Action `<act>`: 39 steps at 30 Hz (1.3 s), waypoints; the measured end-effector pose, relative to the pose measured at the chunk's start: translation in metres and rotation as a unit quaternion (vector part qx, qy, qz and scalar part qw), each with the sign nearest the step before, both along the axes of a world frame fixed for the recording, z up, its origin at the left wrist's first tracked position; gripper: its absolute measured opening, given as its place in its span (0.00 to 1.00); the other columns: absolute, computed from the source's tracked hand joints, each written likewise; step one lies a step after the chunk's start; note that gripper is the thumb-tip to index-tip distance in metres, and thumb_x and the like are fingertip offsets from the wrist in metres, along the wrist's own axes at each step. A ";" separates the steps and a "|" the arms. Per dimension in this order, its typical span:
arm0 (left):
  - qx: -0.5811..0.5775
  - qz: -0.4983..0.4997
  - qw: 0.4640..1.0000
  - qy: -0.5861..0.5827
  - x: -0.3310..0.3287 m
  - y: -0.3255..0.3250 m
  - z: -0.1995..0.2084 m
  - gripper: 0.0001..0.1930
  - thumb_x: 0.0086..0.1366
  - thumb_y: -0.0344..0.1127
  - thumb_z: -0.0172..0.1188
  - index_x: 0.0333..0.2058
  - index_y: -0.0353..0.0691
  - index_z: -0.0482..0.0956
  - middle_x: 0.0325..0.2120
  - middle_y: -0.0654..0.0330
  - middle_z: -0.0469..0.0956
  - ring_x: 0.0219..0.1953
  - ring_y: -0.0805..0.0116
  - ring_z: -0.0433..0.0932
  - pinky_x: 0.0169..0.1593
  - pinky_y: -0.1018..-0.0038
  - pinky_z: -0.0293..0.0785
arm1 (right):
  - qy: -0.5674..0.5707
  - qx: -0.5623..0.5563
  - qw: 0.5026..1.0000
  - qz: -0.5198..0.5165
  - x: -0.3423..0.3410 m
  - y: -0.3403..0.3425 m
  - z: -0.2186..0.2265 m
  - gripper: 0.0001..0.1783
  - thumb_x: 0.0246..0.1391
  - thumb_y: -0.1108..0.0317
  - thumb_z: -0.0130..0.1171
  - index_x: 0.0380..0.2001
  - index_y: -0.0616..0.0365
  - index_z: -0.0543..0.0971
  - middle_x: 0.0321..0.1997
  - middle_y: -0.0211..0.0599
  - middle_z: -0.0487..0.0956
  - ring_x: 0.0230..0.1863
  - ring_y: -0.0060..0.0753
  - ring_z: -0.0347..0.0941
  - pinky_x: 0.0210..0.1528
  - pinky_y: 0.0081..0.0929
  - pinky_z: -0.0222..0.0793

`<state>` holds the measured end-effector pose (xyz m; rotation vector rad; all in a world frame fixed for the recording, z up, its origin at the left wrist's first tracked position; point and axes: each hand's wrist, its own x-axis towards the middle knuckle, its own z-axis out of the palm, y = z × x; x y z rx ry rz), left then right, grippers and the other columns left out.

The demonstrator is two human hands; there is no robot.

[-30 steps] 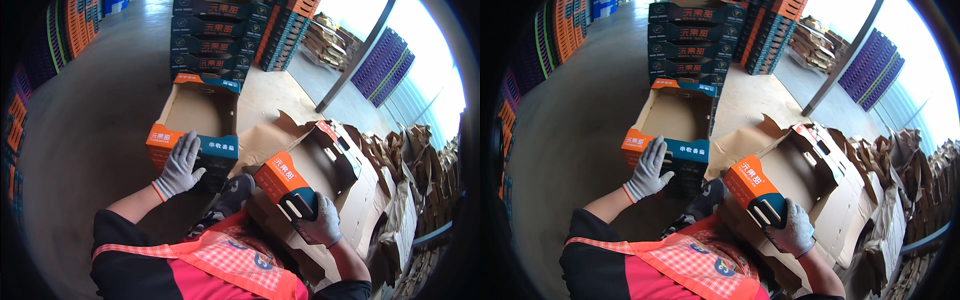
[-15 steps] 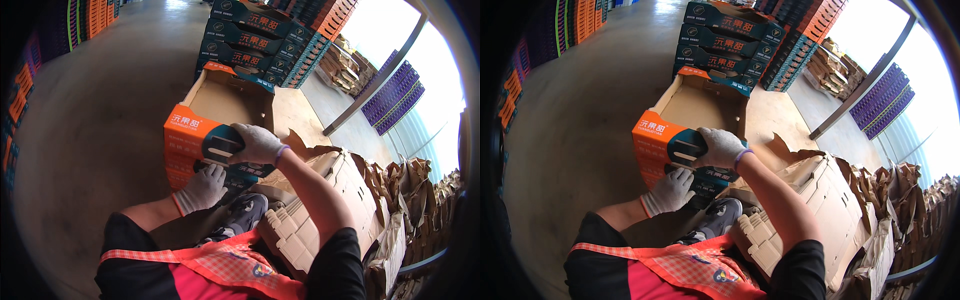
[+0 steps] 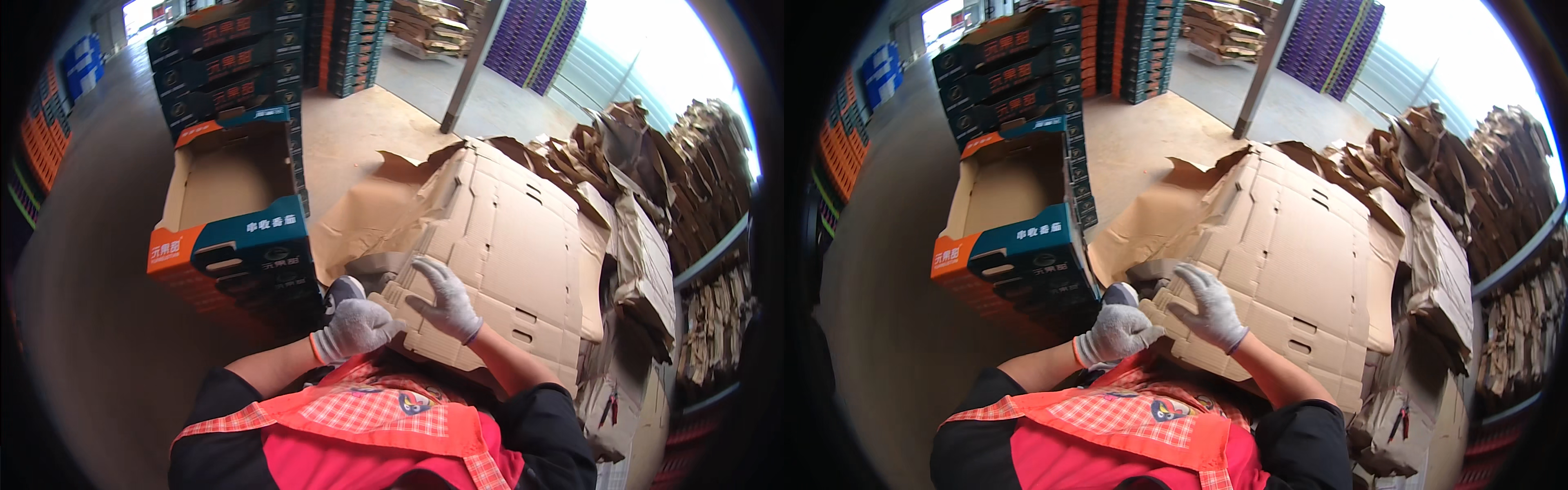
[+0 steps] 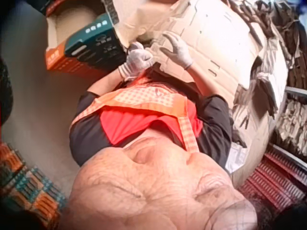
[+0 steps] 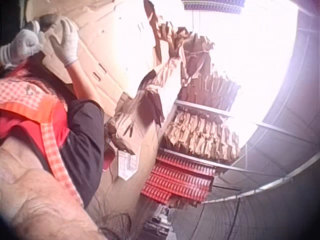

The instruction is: The person folds flat cardboard sheets into rectangular boxes by hand, aligning flaps and locking tabs, then stacks the finished boxes on the left side of the workspace. The person repeats this process for multiple units throughout the clip.

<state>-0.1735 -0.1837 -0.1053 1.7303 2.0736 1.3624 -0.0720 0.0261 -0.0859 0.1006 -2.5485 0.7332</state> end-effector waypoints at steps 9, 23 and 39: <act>-0.134 0.231 0.962 -0.062 -0.084 0.243 -0.043 0.53 0.61 0.65 0.54 0.67 0.28 0.42 0.66 0.35 0.52 0.68 0.43 0.53 0.69 0.61 0.50 | -0.091 0.034 0.685 -0.722 0.217 0.308 -0.058 0.39 0.49 0.47 0.64 0.58 0.61 0.68 0.58 0.53 0.72 0.63 0.54 0.62 0.65 0.45 0.58; -0.103 -0.206 0.738 -0.635 -0.106 0.203 -0.017 0.33 0.69 0.54 0.50 0.63 0.36 0.62 0.59 0.56 0.68 0.62 0.65 0.65 0.65 0.67 0.58 | -0.033 -0.417 0.775 -0.475 0.227 0.239 -0.019 0.54 0.47 0.51 0.68 0.68 0.67 0.51 0.65 0.64 0.63 0.67 0.51 0.59 0.67 0.35 0.54; -0.127 -0.165 0.703 -0.680 -0.096 0.162 0.005 0.39 0.62 0.46 0.60 0.66 0.36 0.54 0.59 0.50 0.67 0.57 0.58 0.72 0.59 0.64 0.68 | -0.011 -0.699 0.666 -0.259 0.303 0.204 0.010 0.40 0.51 0.65 0.65 0.64 0.67 0.61 0.60 0.45 0.71 0.60 0.33 0.68 0.60 0.32 0.66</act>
